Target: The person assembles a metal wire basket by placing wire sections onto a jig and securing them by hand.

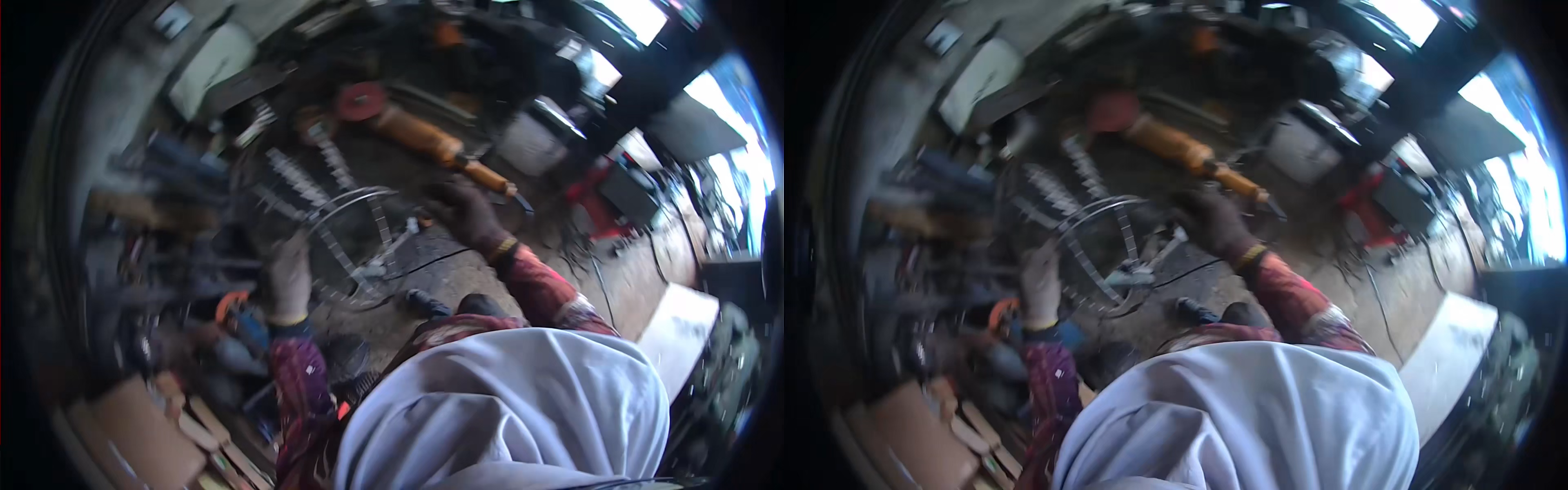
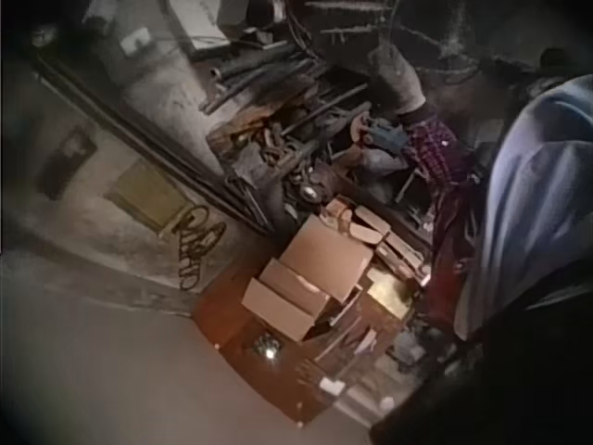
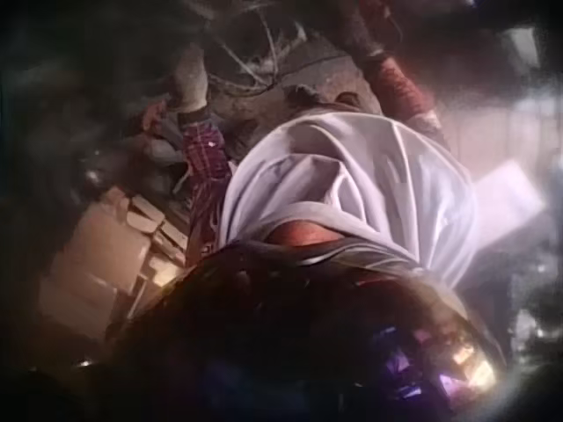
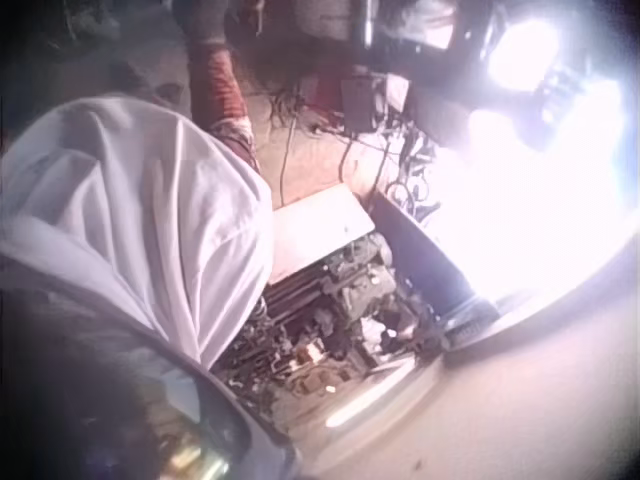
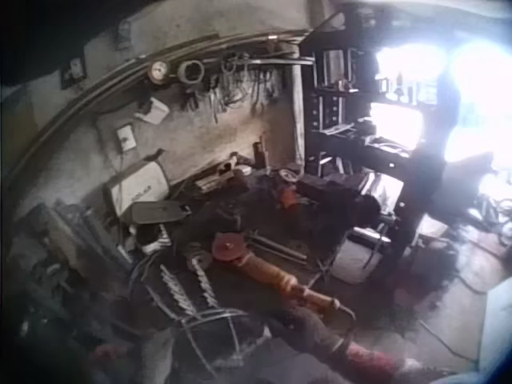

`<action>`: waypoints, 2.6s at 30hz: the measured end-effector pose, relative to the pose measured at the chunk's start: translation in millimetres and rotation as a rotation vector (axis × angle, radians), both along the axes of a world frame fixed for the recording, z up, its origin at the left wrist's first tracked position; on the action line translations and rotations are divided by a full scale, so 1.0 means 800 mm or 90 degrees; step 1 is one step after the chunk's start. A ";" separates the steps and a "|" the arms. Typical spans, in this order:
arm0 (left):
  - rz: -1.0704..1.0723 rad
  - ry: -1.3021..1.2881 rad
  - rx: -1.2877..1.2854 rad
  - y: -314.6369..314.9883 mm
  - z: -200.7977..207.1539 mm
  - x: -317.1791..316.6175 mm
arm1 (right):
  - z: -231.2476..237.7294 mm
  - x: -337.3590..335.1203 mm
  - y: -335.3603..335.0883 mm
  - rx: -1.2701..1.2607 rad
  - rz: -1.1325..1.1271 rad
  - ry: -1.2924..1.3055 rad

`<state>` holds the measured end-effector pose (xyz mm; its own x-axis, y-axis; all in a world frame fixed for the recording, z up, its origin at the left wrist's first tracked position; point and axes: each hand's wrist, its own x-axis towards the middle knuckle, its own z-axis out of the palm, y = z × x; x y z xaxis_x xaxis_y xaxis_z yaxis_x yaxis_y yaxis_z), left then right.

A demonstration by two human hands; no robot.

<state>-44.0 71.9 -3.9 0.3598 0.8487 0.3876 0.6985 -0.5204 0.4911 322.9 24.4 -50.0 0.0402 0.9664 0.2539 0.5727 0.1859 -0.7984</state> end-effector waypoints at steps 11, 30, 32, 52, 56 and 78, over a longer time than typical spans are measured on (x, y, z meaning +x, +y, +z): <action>0.097 0.082 -0.044 -0.013 0.019 0.002 | 0.039 -0.053 0.049 0.039 0.072 0.162; 0.157 0.038 -0.147 -0.013 0.012 0.007 | 0.093 -0.088 0.138 -0.129 0.298 0.320; 0.149 0.035 -0.113 -0.009 0.012 0.005 | 0.106 -0.086 0.145 -0.112 0.309 0.287; -0.033 0.020 -0.045 0.007 0.004 -0.008 | 0.196 -0.232 0.096 0.002 0.192 0.061; -0.073 -0.107 0.037 0.003 0.009 -0.027 | 0.185 -0.190 0.061 0.031 0.085 0.229; 0.260 -0.459 0.098 0.353 0.081 -0.182 | 0.025 -0.032 -0.165 -0.038 -0.393 0.156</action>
<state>-189.5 354.3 60.8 -0.3432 0.7771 0.5276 0.3895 -0.3934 0.8328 297.5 -107.4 -29.7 0.6408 0.7592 0.1144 0.3608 -0.1662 -0.9177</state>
